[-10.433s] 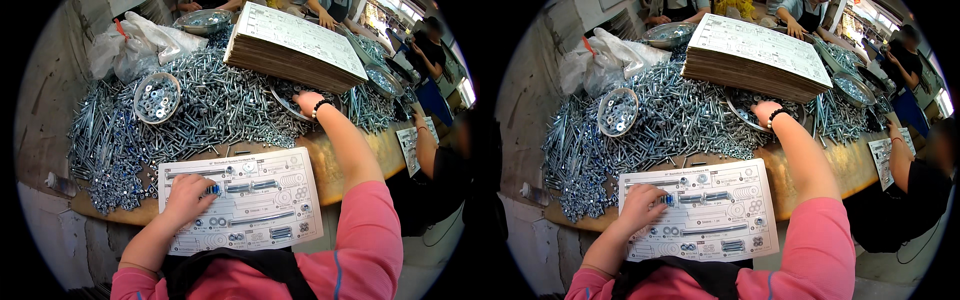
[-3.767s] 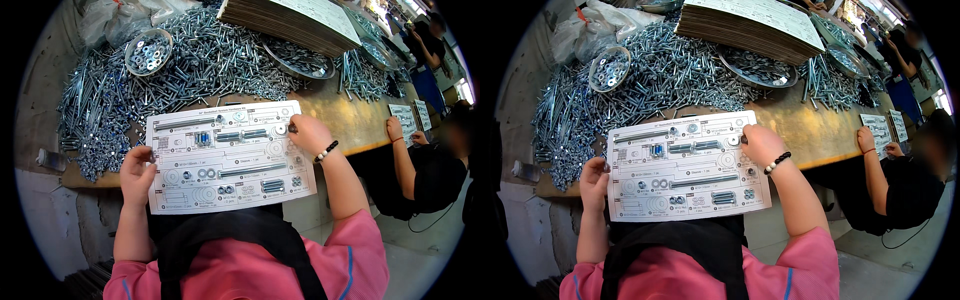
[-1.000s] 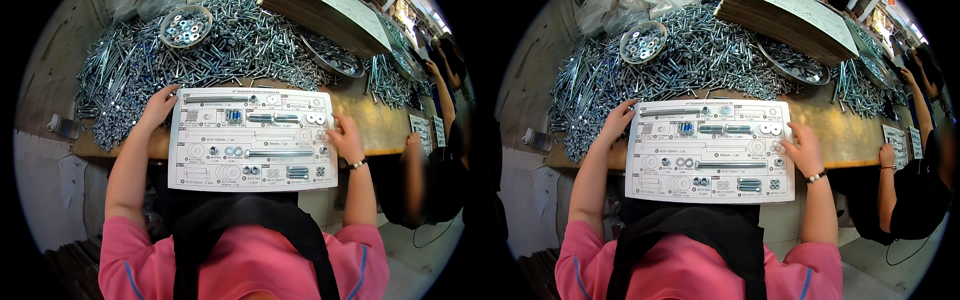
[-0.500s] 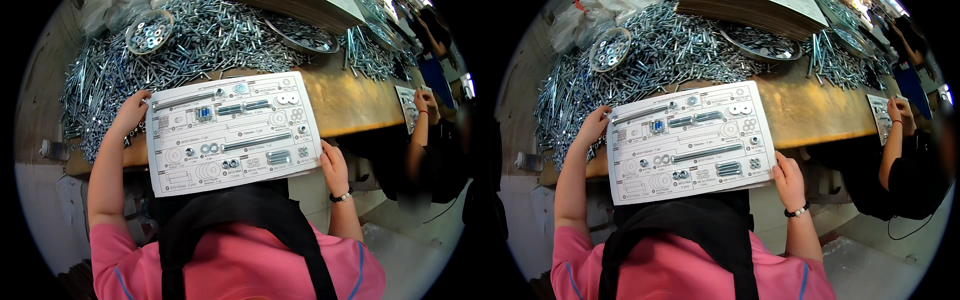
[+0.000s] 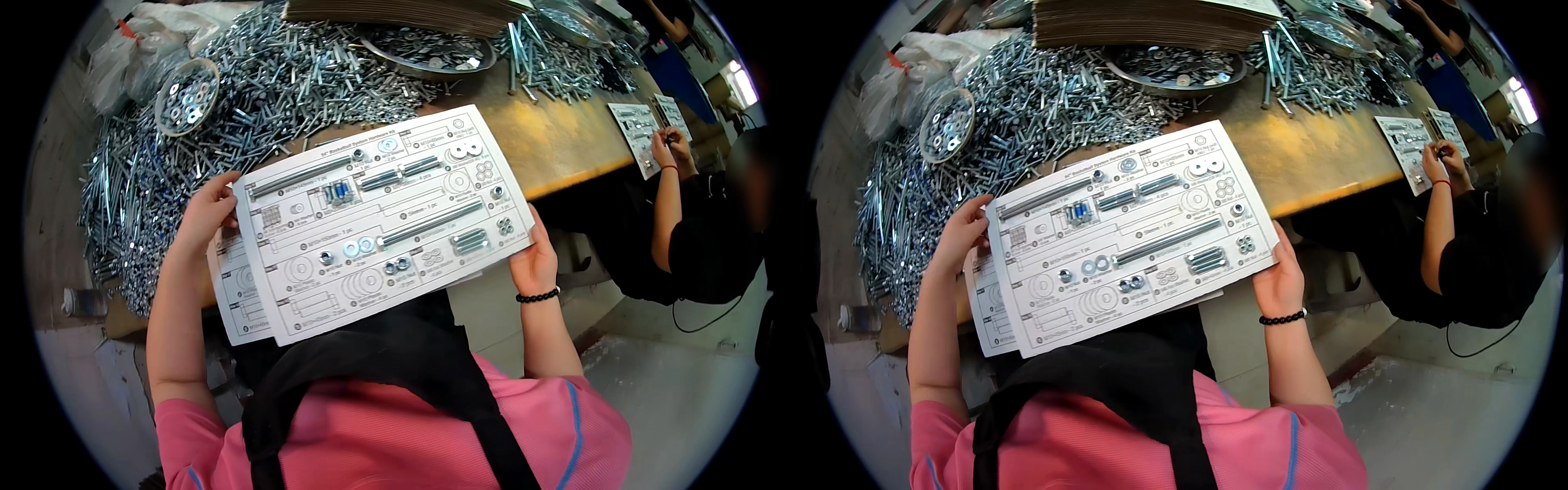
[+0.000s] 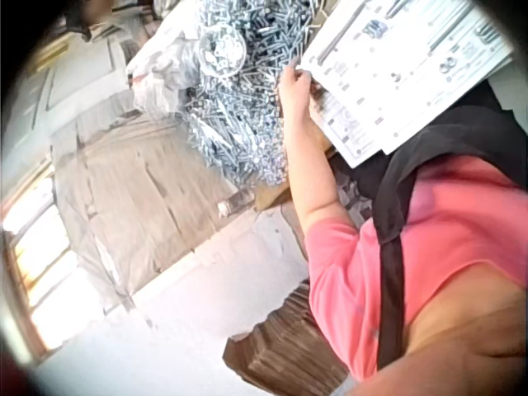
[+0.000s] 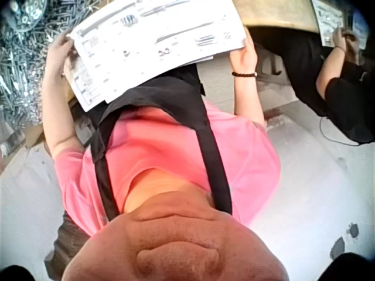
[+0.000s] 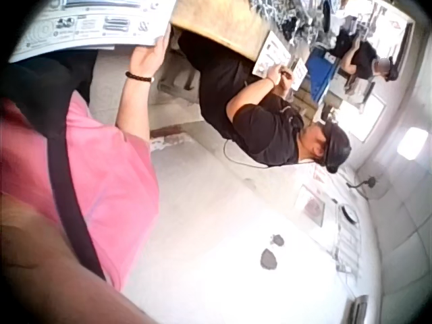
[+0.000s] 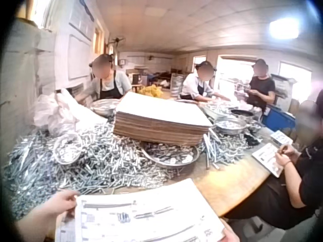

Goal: The person sorts metal fasteners from a large pile on a table and places them onto a printed diagram sheet. They repeatedly pick bolts, nuts, and washers, then position them on corresponding outlines on the sheet. The person also flips through a stack of similar sheets and continues the sorting process.

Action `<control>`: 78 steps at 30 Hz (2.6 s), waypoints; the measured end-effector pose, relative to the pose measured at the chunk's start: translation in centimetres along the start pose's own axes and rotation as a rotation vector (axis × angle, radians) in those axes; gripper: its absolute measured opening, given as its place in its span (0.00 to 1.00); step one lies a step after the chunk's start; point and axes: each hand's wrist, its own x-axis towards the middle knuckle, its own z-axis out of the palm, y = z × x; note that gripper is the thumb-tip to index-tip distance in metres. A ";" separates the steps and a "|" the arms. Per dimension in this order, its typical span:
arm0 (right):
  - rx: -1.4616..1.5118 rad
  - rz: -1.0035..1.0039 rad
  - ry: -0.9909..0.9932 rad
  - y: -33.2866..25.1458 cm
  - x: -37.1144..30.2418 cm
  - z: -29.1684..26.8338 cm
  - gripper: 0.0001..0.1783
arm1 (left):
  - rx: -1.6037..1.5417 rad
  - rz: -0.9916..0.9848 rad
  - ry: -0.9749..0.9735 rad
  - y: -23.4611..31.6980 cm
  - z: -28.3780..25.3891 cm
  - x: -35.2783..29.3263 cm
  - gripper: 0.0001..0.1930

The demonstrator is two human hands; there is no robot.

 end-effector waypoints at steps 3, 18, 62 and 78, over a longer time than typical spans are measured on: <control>0.107 -0.136 0.117 -1.3 1.4 -0.3 0.22 | -0.022 -0.049 -0.058 0.8 2.8 1.1 0.23; 0.197 -0.397 0.421 -12.4 10.2 -7.0 0.23 | -0.350 -0.092 -0.324 10.8 16.7 5.7 0.30; -1.604 -0.538 0.780 -23.6 14.6 -13.7 0.12 | -0.111 0.334 0.133 2.9 9.0 -2.7 0.19; -1.977 -0.316 0.707 -24.2 15.3 -13.3 0.14 | 0.392 0.434 0.167 0.8 10.2 -3.2 0.18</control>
